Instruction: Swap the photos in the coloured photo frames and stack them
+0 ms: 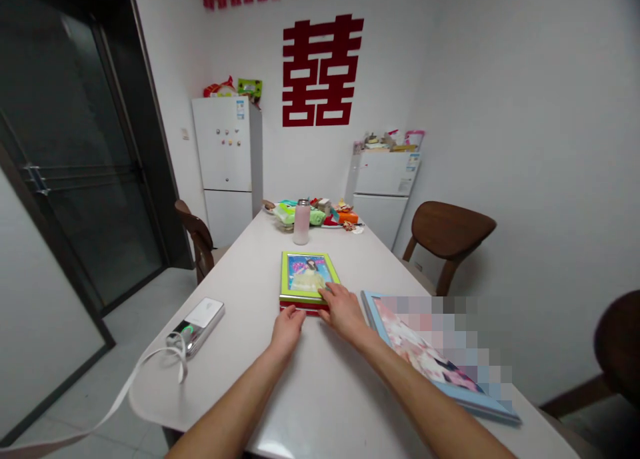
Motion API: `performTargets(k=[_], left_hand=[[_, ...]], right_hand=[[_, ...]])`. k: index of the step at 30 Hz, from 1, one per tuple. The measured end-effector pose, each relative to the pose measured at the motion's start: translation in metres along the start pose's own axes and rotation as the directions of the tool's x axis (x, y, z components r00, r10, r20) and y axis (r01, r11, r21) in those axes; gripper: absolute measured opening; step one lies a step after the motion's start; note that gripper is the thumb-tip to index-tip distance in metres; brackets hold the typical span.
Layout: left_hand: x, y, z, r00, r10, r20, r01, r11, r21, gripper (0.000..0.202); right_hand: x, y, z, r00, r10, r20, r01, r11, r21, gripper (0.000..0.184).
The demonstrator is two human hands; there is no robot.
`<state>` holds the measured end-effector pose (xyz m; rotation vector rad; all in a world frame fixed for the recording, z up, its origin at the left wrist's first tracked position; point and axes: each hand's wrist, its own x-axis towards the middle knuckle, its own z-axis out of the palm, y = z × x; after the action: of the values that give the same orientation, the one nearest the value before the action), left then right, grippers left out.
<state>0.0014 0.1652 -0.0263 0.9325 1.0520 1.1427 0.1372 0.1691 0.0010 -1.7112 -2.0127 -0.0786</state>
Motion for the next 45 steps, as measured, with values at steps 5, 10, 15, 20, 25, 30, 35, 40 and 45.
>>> performTargets(k=[5, 10, 15, 20, 25, 30, 35, 40, 45], left_hand=[[-0.008, 0.006, -0.010, 1.000, -0.002, 0.017, 0.006, 0.981, -0.195, 0.024], [-0.034, 0.012, -0.009, 0.995, 0.103, -0.017, -0.102, 0.930, -0.352, 0.026], [-0.068, 0.029, -0.008, 0.980, 0.190, 0.053, -0.165, 0.939, -0.302, 0.033], [-0.104, 0.053, -0.012, 0.939, 0.315, 0.138, -0.299, 0.946, -0.121, 0.022], [-0.147, 0.073, -0.019, 0.796, 0.491, 0.354, -0.604, 0.681, 0.414, 0.024], [-0.170, 0.059, -0.024, 0.556, 0.484, 0.676, -0.817, 0.167, 0.552, 0.034], [-0.166, 0.016, -0.022, 0.475, 0.291, 0.830, -0.831, -0.163, 0.532, 0.038], [-0.161, -0.007, -0.018, 0.497, 0.137, 0.857, -0.816, -0.262, 0.515, 0.029], [-0.158, -0.013, -0.017, 0.514, 0.111, 0.850, -0.808, -0.271, 0.524, 0.020]], right_hand=[[-0.008, -0.023, -0.004, 0.994, -0.095, 0.063, 0.090, 0.993, 0.072, 0.019], [-0.034, -0.037, -0.027, 0.988, -0.130, 0.084, 0.115, 0.981, 0.158, 0.022], [-0.047, -0.043, -0.042, 0.999, -0.009, 0.050, -0.009, 0.940, 0.341, 0.035], [-0.060, -0.047, -0.052, 0.984, 0.176, -0.012, -0.137, 0.804, 0.579, 0.052], [-0.082, -0.055, -0.083, 0.913, 0.391, 0.120, -0.283, 0.390, 0.876, 0.062], [-0.102, -0.052, -0.095, 0.875, 0.377, 0.303, -0.356, 0.080, 0.931, 0.065], [-0.112, -0.035, -0.071, 0.813, 0.382, 0.440, -0.542, 0.218, 0.812, 0.074], [-0.116, -0.016, -0.041, 0.827, 0.379, 0.416, -0.562, 0.509, 0.652, 0.066], [-0.117, -0.005, -0.025, 0.872, 0.384, 0.303, -0.482, 0.780, 0.398, 0.059]])
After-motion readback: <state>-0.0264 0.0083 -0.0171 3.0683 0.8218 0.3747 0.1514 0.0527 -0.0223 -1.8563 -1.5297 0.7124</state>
